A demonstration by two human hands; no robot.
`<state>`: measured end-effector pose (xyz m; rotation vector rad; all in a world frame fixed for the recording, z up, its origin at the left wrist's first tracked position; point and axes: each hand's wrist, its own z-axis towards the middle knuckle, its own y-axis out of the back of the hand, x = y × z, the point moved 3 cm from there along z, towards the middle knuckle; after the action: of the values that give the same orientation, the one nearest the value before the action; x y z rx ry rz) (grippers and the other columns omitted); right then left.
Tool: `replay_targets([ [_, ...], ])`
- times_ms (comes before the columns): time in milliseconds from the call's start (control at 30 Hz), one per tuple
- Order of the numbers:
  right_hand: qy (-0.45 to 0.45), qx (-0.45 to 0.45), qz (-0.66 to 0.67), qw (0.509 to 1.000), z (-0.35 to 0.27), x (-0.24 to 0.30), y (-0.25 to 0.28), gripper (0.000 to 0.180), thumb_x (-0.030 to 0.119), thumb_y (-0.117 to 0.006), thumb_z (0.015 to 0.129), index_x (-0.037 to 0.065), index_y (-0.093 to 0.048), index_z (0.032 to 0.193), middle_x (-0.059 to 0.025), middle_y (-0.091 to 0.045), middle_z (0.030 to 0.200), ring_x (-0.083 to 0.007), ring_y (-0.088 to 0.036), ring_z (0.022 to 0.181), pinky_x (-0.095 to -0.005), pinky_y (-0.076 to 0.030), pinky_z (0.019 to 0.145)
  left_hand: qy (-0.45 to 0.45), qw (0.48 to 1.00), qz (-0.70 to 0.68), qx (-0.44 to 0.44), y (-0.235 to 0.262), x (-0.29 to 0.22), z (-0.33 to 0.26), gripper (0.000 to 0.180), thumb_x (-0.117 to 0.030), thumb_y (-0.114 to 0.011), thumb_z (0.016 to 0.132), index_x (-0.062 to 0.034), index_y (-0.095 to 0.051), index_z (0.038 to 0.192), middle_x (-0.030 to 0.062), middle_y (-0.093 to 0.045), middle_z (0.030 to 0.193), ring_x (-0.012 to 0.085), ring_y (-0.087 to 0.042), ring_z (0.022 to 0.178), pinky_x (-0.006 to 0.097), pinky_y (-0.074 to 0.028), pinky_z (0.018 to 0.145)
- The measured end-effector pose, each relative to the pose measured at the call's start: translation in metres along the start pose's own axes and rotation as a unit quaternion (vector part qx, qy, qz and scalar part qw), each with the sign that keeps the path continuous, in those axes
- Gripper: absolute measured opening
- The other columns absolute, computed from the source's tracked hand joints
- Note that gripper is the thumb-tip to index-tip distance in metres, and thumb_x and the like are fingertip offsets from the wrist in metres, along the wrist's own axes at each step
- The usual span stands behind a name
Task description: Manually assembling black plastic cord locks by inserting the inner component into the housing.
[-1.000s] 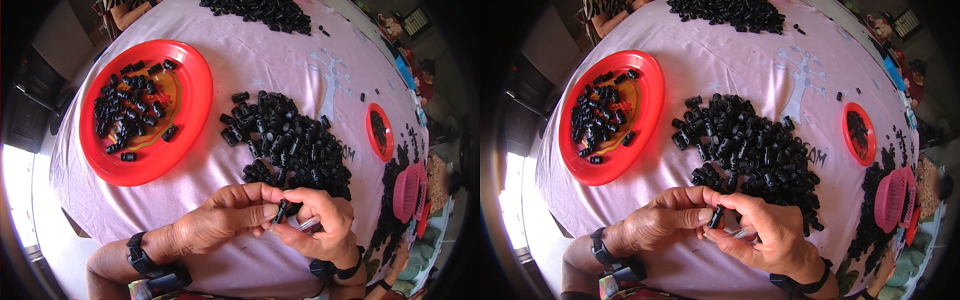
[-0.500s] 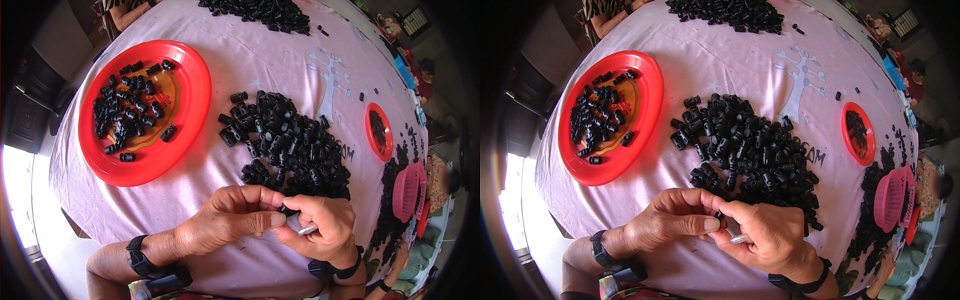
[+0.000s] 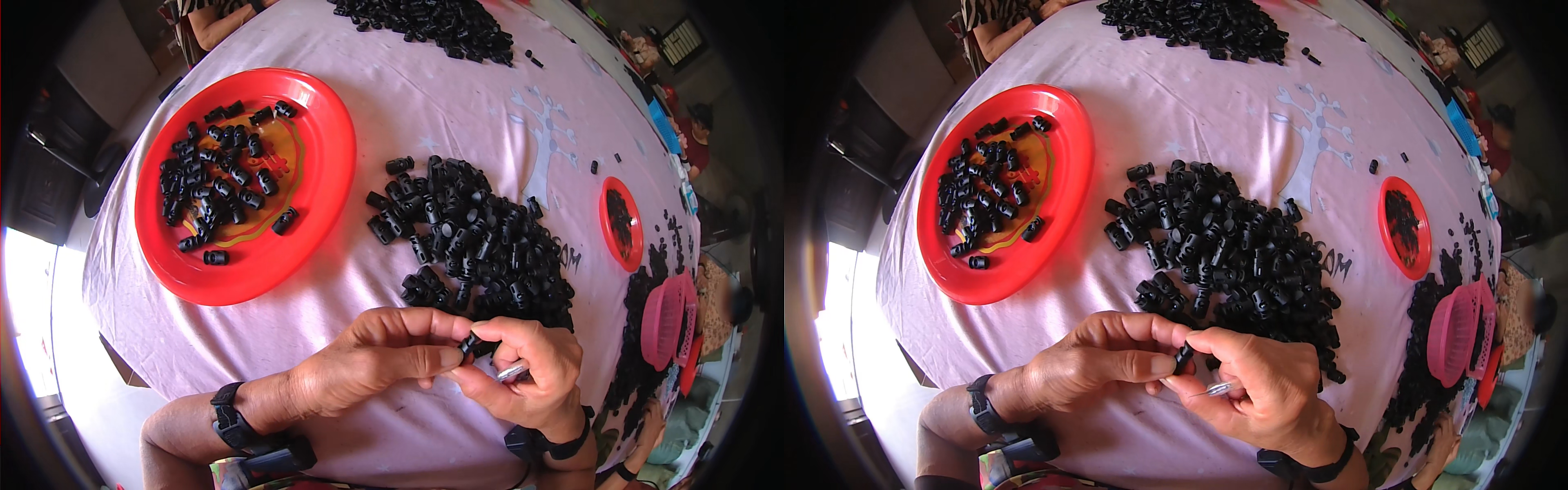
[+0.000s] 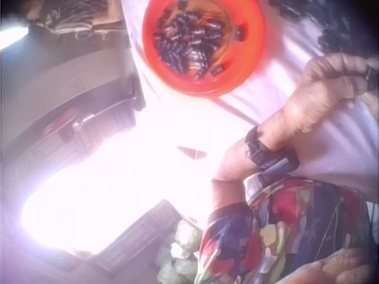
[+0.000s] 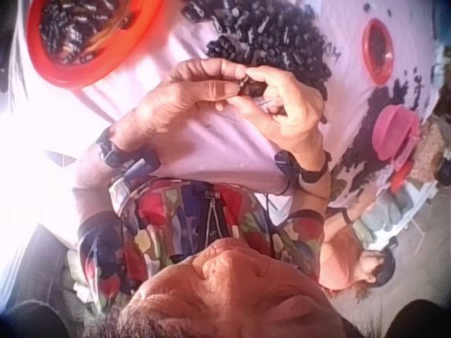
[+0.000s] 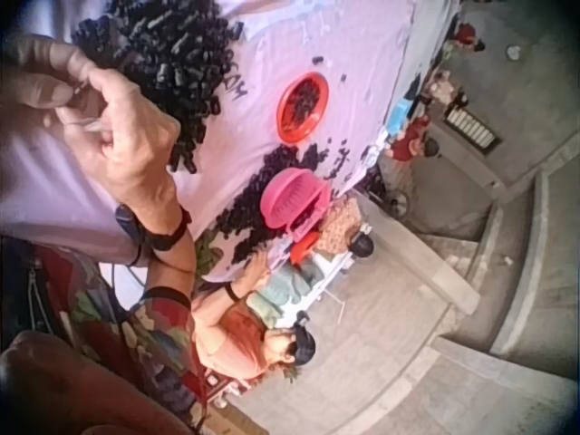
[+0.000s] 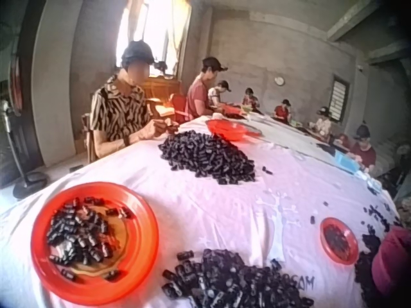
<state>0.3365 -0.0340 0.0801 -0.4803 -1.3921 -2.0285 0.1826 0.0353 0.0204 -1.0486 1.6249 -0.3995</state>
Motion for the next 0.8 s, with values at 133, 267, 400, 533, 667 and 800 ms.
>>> replay_targets([
  [133,-0.031,0.005,0.013,0.999,-0.0035,-0.0028,0.0026,0.044,0.020,-0.086,0.063,0.002,-0.063,0.097,0.0032,-0.046,0.052,-0.0044,-0.042,0.042,-0.0200,-0.033,0.041,-0.001,1.000,-0.008,-0.009,-0.0011,-0.0006,-0.0005,0.030,-0.007,-0.059,0.091,-0.0019,-0.057,0.121,0.0026,-0.064,0.103,0.0073,-0.057,0.091,0.022,-0.045,0.079],
  [267,-0.037,-0.005,0.002,0.999,-0.0006,-0.0012,0.0035,0.046,0.020,-0.086,0.063,0.002,-0.064,0.098,0.0028,-0.047,0.052,-0.0047,-0.043,0.042,-0.0196,-0.034,0.041,0.000,1.000,-0.016,-0.009,-0.0014,-0.0021,0.0004,0.029,-0.008,-0.060,0.090,-0.0032,-0.058,0.119,0.0016,-0.064,0.102,0.0075,-0.057,0.090,0.022,-0.045,0.079],
  [400,0.032,-0.002,0.003,0.999,0.0025,-0.0008,0.0002,0.044,0.020,-0.086,0.063,0.002,-0.065,0.097,0.0023,-0.047,0.052,-0.0056,-0.043,0.042,-0.0199,-0.034,0.040,0.011,1.000,-0.006,-0.013,0.0006,0.0003,0.0003,0.029,-0.008,-0.059,0.091,-0.0040,-0.059,0.119,0.0016,-0.065,0.102,0.0079,-0.058,0.091,0.022,-0.046,0.079],
  [533,0.036,-0.009,-0.014,0.999,0.0026,-0.0007,0.0007,0.043,0.019,-0.086,0.063,0.003,-0.065,0.097,0.0022,-0.047,0.052,-0.0057,-0.043,0.041,-0.0201,-0.034,0.040,0.007,1.000,-0.003,-0.019,-0.0003,-0.0001,-0.0004,0.029,-0.011,-0.058,0.092,-0.0040,-0.058,0.120,0.0018,-0.065,0.102,0.0082,-0.058,0.093,0.023,-0.046,0.080],
  [667,-0.016,-0.004,-0.003,1.000,0.0017,0.0004,0.0007,0.041,0.022,-0.087,0.063,0.003,-0.065,0.092,0.0031,-0.045,0.050,-0.0044,-0.043,0.041,-0.0194,-0.034,0.040,0.015,1.000,-0.014,-0.013,-0.0006,-0.0007,0.0002,0.029,-0.011,-0.057,0.093,-0.0035,-0.057,0.121,0.0015,-0.064,0.102,0.0081,-0.058,0.092,0.023,-0.046,0.080],
  [800,-0.052,-0.002,0.002,0.999,-0.0007,-0.0012,0.0047,0.039,0.026,-0.087,0.064,0.003,-0.061,0.082,0.0030,-0.046,0.050,-0.0037,-0.042,0.041,-0.0188,-0.033,0.040,0.021,1.000,-0.020,-0.003,-0.0002,-0.0004,0.0010,0.030,-0.009,-0.056,0.093,-0.0030,-0.056,0.122,0.0010,-0.063,0.103,0.0077,-0.058,0.092,0.022,-0.046,0.080],
])
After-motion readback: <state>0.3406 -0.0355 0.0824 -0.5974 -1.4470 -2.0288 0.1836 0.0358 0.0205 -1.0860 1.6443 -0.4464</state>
